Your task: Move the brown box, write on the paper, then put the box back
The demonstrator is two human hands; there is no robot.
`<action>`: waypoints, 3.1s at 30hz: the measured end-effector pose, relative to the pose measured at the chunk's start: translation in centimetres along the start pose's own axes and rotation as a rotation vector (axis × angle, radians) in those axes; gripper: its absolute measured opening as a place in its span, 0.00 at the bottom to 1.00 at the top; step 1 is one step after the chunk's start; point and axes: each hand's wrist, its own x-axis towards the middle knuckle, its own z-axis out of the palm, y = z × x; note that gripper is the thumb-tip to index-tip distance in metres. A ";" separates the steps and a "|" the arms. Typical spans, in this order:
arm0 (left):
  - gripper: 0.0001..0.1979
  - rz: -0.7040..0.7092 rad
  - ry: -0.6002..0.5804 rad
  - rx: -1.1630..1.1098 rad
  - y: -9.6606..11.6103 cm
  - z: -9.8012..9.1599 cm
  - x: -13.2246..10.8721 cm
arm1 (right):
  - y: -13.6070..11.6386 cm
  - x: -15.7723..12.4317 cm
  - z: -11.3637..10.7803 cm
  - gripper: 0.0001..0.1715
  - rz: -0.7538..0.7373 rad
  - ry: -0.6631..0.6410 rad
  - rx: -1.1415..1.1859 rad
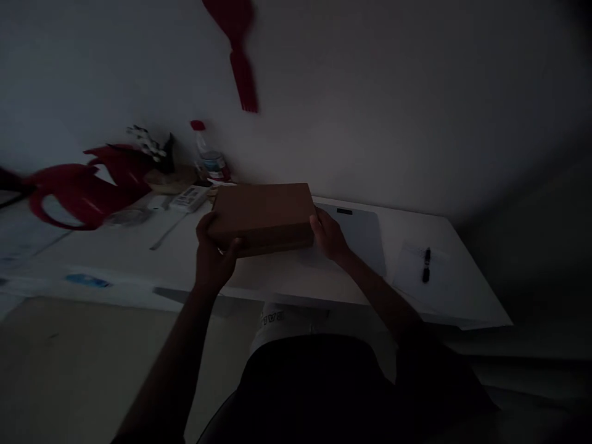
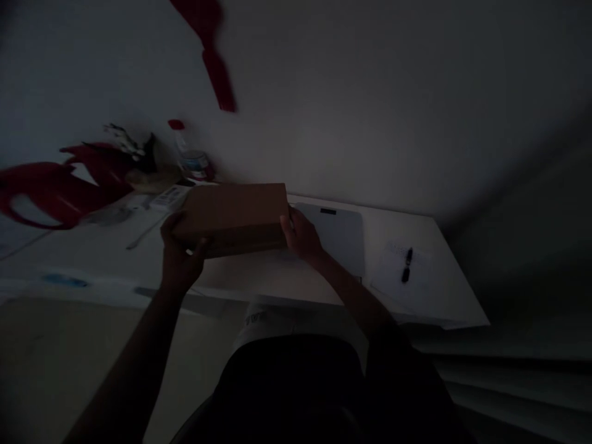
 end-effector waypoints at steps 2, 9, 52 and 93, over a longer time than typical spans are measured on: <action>0.38 -0.021 0.011 0.018 -0.5 -0.8 -0.4 | -0.2 0.3 1.0 0.38 0.007 -0.038 0.010; 0.39 -0.092 0.052 0.047 -2.1 -2.6 -2.2 | -0.2 0.2 4.3 0.39 0.007 -0.100 0.054; 0.51 0.345 0.178 0.289 -4.1 -3.6 -3.4 | -0.1 -1.0 4.9 0.40 0.123 -0.330 -0.110; 0.20 1.280 -1.136 -0.045 22.4 27.8 -11.0 | 10.6 -15.0 -26.0 0.13 0.768 -0.163 -0.858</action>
